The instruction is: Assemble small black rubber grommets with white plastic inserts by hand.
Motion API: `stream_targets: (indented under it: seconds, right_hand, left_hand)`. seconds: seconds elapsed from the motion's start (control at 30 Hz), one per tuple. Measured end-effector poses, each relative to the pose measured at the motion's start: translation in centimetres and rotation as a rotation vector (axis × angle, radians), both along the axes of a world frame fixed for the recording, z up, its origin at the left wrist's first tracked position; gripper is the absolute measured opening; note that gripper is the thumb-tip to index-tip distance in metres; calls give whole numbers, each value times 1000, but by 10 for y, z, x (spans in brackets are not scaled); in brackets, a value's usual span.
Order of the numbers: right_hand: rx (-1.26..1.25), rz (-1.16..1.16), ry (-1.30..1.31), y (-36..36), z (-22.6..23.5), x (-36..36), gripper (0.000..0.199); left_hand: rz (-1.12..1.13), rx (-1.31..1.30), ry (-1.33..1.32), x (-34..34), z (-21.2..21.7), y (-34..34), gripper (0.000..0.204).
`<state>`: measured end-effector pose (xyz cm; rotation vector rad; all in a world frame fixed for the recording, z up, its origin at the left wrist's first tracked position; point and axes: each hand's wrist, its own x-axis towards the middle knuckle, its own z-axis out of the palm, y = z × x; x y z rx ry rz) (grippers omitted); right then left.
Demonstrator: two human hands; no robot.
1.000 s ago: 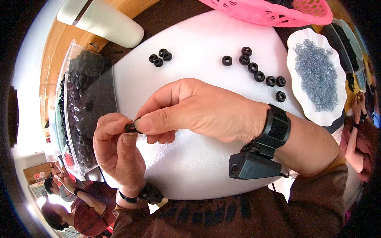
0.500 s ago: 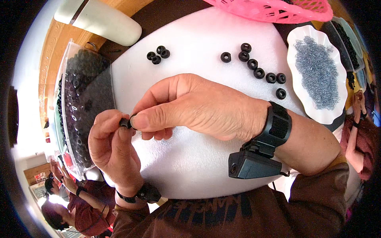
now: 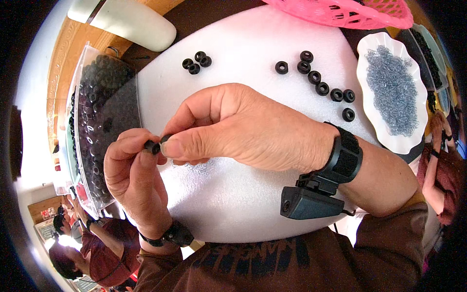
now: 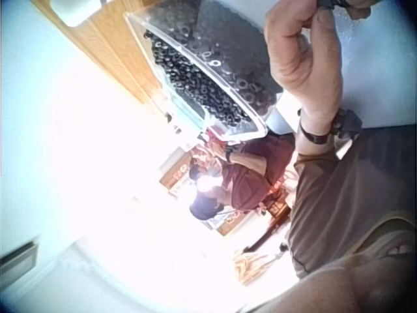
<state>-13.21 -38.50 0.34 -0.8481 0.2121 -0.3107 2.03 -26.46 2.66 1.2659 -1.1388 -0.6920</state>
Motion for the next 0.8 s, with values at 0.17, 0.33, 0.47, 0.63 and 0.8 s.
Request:
stream_targets:
  seconds: [0.17, 0.33, 0.47, 0.63, 0.8]
  right_hand:
    - [-4, -3, 16, -1, 0, 0, 22]
    - [-21, -13, 15, 0, -1, 0, 21]
    - [-147, -43, -30, 0, -6, 2, 20]
    - [-351, -128, -26, 3, -6, 2, 21]
    - [-206, -112, -65, 4, -6, 3, 21]
  left_hand:
    - [7, 16, -3, 2, 0, 1, 18]
    - [11, 24, -20, 1, -2, 0, 20]
    - [9, 29, -111, 0, -3, 1, 21]
    - [21, 12, -160, 1, -2, 1, 21]
    - [63, 51, -71, -9, 1, -1, 16]
